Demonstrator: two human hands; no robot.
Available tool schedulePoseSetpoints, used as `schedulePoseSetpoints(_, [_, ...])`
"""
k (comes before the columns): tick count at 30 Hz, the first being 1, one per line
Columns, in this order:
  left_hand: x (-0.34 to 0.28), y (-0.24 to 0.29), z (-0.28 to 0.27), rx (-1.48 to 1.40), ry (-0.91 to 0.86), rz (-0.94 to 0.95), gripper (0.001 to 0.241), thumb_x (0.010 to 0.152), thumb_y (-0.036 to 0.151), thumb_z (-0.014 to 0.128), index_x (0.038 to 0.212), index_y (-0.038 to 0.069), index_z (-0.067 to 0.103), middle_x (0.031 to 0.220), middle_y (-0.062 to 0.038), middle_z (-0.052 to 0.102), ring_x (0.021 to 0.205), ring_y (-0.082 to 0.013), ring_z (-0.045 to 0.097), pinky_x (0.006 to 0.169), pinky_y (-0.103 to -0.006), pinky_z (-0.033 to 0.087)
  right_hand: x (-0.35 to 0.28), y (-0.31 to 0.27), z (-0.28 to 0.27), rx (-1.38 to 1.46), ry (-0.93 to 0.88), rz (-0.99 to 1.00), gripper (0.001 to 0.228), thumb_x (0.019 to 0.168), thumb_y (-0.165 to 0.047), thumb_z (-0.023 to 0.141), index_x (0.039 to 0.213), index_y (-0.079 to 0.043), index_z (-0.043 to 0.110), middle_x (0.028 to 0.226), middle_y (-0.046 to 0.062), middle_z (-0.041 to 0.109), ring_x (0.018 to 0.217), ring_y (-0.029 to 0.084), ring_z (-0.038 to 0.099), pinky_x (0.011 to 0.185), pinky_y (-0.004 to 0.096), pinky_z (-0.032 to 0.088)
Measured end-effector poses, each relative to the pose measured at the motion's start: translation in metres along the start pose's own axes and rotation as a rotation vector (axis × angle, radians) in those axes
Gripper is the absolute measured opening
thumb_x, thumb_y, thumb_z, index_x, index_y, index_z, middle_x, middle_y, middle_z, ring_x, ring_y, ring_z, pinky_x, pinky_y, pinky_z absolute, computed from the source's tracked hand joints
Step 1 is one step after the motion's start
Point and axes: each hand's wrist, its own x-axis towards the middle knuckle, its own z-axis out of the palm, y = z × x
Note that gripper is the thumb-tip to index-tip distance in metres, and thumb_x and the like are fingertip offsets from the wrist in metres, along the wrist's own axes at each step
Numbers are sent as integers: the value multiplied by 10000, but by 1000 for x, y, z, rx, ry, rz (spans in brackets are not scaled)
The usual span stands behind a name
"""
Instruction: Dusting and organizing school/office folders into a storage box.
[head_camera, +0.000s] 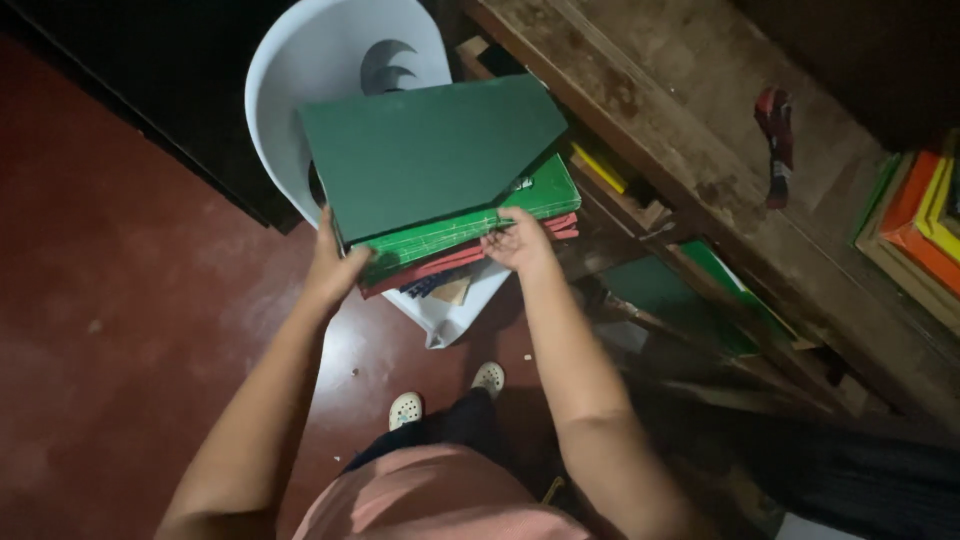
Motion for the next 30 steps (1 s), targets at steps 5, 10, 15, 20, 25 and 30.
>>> schedulePoseSetpoints(5, [3, 33, 16, 470, 293, 420, 1133, 646, 6, 866, 1619, 160, 306, 1505, -419, 321, 1377, -632, 357, 1121, -670, 348, 18, 23, -11, 187, -73, -64, 281, 819, -143, 734, 946, -81, 492, 968, 88, 501, 922, 266, 648, 861, 424, 636])
schedulePoseSetpoints(10, [42, 23, 48, 1108, 250, 446, 871, 730, 167, 851, 1511, 357, 515, 1634, -240, 309, 1477, -553, 255, 1120, -722, 270, 17, 59, -47, -93, 250, -411, 202, 857, -201, 660, 1004, -126, 545, 779, 119, 629, 639, 275, 690, 577, 403, 604])
schedulePoseSetpoints(15, [73, -1, 89, 1372, 217, 587, 593, 954, 187, 615, 1529, 294, 516, 1558, -185, 497, 1488, -437, 376, 1213, -625, 196, 24, 86, -99, -91, 85, -121, 233, 789, -257, 693, 982, -144, 626, 836, 46, 586, 674, 227, 628, 649, 343, 642])
schedulePoseSetpoints(20, [100, -13, 105, 1388, 362, 781, 597, 973, 78, 561, 1533, 276, 506, 1413, -331, 566, 1226, -649, 529, 984, -751, 392, 52, 89, -96, 258, -338, -82, 300, 1002, -192, 640, 1275, -73, 603, 1315, 182, 586, 1379, 435, 478, 1165, 595, 418])
schedulePoseSetpoints(25, [99, 40, 112, 1558, 148, 568, 661, 956, 132, 559, 1562, 373, 452, 1420, -340, 559, 1111, -675, 573, 846, -730, 498, 77, 87, -91, 318, -296, -37, 342, 967, -281, 621, 1256, -114, 545, 1278, 134, 507, 1390, 413, 415, 1181, 627, 346])
schedulePoseSetpoints(30, [119, 65, 113, 1659, -14, 420, 717, 972, 122, 523, 1590, 442, 351, 1400, -354, 561, 1014, -671, 611, 709, -725, 535, 54, 71, -86, 398, -230, 12, 398, 845, -107, 668, 1202, -22, 515, 1131, 127, 499, 1263, 376, 510, 1083, 557, 475])
